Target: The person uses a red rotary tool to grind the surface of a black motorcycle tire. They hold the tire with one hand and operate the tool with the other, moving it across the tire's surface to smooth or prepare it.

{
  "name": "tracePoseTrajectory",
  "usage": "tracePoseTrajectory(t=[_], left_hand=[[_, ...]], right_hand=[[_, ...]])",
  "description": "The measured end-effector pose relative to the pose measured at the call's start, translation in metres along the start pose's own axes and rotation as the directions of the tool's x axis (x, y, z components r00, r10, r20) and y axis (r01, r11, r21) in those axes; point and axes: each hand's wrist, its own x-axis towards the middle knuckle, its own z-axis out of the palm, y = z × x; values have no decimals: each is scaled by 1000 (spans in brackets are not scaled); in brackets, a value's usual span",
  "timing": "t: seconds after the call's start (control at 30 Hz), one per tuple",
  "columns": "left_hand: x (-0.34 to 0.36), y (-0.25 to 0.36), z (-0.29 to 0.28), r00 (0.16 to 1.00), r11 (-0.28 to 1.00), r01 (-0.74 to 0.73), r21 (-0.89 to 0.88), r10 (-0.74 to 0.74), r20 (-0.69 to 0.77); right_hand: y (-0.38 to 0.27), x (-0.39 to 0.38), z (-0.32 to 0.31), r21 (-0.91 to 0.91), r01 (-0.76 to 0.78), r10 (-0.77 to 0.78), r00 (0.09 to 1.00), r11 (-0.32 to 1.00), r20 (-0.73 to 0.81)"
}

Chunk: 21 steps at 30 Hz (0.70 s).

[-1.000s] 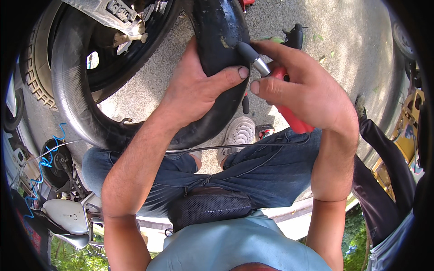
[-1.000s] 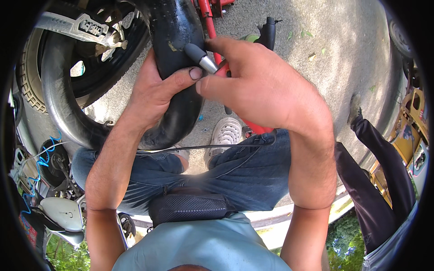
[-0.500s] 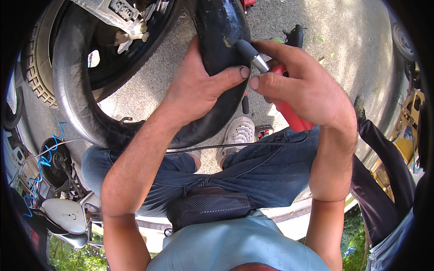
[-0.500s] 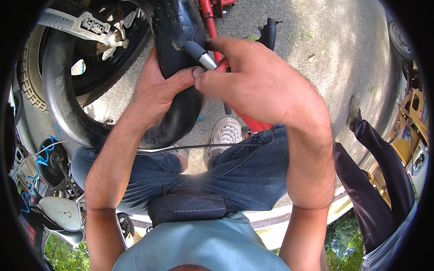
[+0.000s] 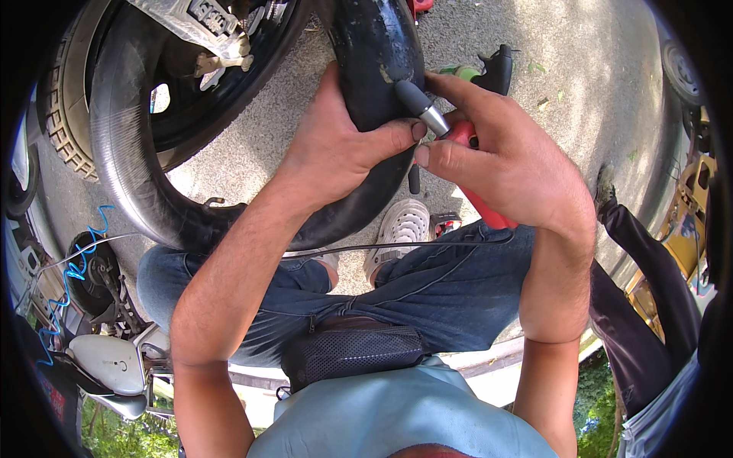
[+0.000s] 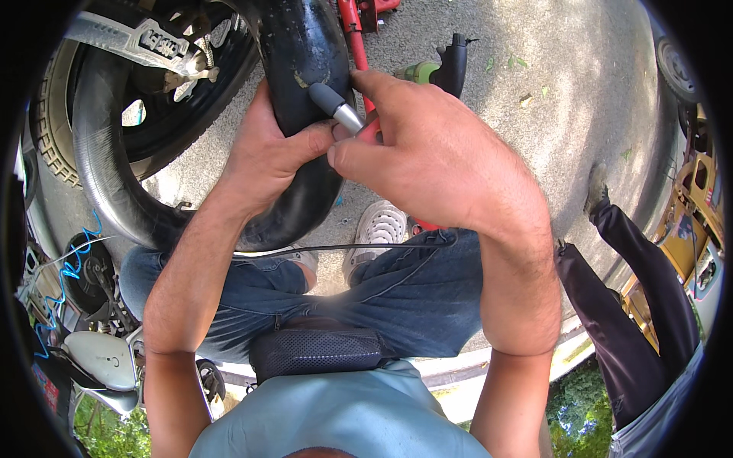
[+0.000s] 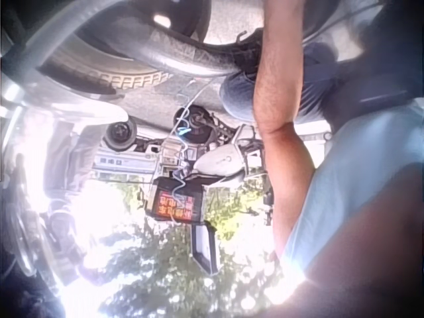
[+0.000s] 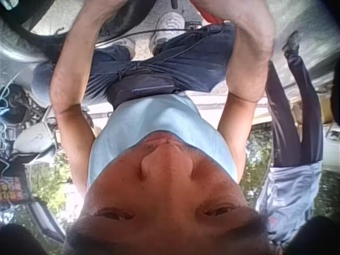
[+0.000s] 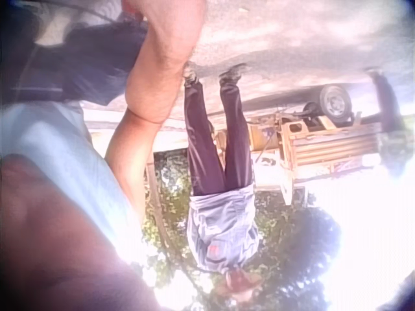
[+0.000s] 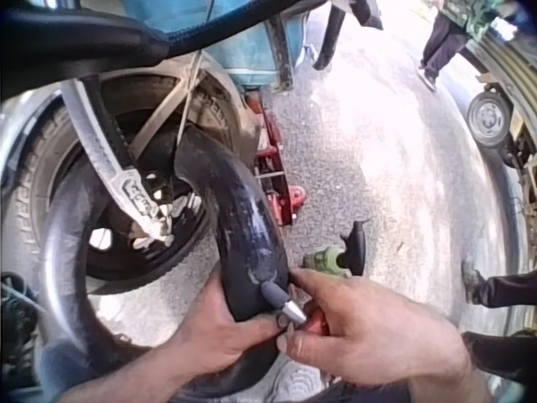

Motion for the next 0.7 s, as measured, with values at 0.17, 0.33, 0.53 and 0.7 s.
tracePoseTrajectory(t=[0.17,0.33,0.53,0.7], left_hand=[[1,-1,3,1000,998,-25,-53,25,-5],[2,2,3,1000,1000,-25,6,25,-12],[2,1,3,998,997,-38,74,41,-46],[4,-3,5,996,996,-45,71,50,-70]], right_hand=[[2,0,-3,96,-29,30,1000,995,-3],[1,-1,-2,90,2,-2,1000,996,-2],[0,-7,-5,249,70,-34,989,966,-146],[-7,-10,9,98,-34,45,993,995,-112]])
